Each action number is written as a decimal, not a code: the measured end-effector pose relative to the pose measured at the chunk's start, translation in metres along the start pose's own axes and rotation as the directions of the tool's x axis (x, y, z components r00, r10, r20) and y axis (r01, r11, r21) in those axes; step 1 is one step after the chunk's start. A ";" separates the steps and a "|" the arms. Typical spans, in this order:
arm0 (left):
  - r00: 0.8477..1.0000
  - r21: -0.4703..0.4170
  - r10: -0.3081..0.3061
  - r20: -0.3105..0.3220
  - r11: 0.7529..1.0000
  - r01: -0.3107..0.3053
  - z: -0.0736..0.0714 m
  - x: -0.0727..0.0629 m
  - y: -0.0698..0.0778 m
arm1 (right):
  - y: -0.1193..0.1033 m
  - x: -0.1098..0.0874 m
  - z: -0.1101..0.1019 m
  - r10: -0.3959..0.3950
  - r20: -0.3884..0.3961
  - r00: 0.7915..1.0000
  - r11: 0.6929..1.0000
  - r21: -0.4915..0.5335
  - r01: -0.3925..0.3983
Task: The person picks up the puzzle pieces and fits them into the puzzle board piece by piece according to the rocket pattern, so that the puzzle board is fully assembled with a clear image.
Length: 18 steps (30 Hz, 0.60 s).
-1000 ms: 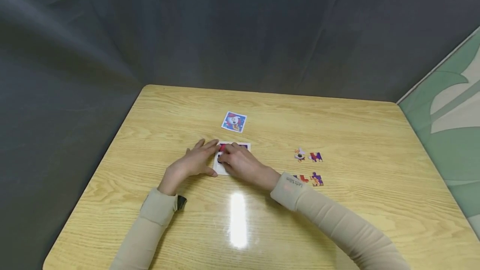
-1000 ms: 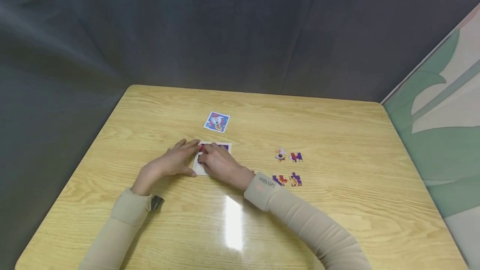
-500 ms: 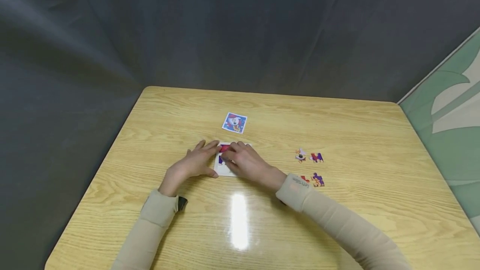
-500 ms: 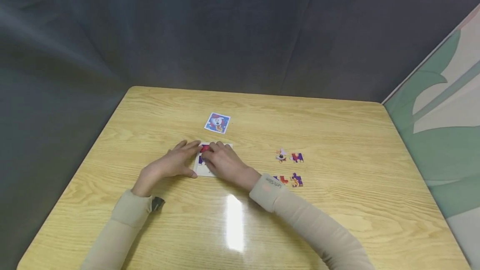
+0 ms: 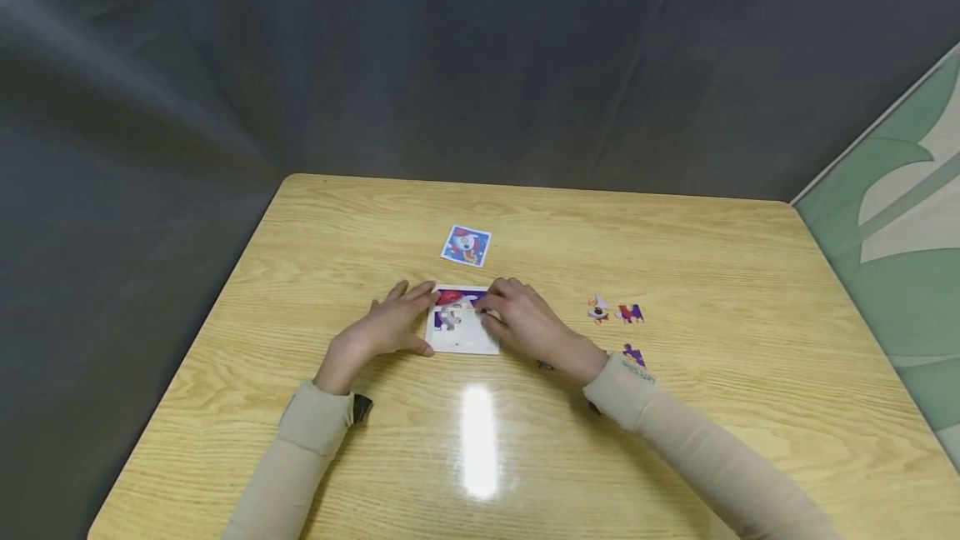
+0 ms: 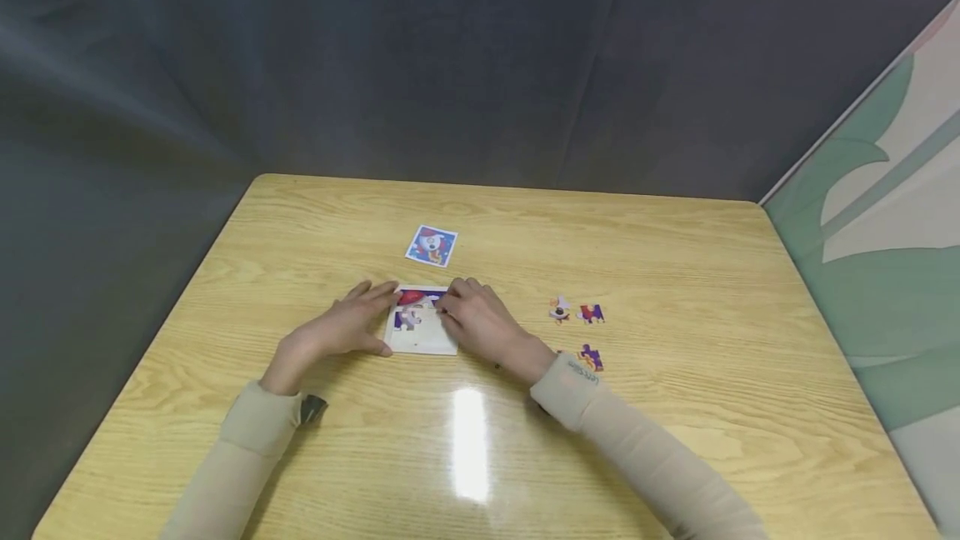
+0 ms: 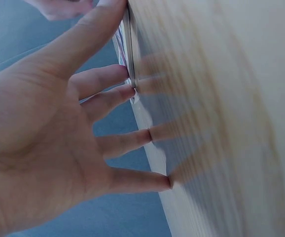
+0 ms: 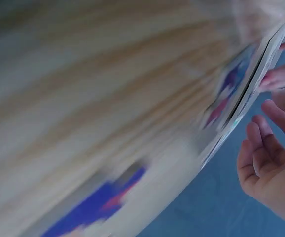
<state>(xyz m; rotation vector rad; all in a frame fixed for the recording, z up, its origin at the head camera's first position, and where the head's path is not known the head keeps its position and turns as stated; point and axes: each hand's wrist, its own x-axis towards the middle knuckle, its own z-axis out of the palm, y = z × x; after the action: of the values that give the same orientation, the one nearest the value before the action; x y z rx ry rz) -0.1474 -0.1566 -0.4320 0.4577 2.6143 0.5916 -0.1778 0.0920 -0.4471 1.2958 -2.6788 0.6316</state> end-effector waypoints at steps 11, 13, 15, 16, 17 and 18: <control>1.000 0.000 -0.002 0.002 1.000 0.002 -0.002 -0.003 -0.003 | 0.025 -0.013 -0.008 0.030 -0.043 0.999 0.999 -0.013 -0.030; 1.000 -0.004 -0.001 0.001 1.000 0.001 -0.001 -0.002 -0.003 | 0.027 -0.013 -0.009 0.045 -0.041 0.998 0.999 -0.015 -0.046; 1.000 -0.007 -0.001 0.000 1.000 0.001 -0.001 -0.002 -0.003 | 0.029 -0.014 -0.009 0.057 -0.047 0.997 0.998 -0.019 -0.058; 1.000 -0.007 -0.001 0.000 1.000 0.001 -0.001 -0.002 -0.003 | 0.030 -0.014 -0.010 0.066 -0.051 0.996 0.997 -0.023 -0.068; 1.000 -0.007 -0.001 0.001 1.000 0.001 -0.001 -0.002 -0.003 | 0.030 -0.014 -0.010 0.076 -0.056 0.996 0.997 -0.026 -0.078; 1.000 -0.006 -0.001 0.001 1.000 0.001 -0.001 -0.002 -0.003 | 0.031 -0.014 -0.011 0.086 -0.062 0.994 0.996 -0.027 -0.088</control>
<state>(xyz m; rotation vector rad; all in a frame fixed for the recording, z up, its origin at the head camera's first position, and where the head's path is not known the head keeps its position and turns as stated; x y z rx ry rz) -0.1471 -0.1599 -0.4320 0.4544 2.6114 0.5982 -0.1933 0.1239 -0.4511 1.1396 -2.6966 0.6276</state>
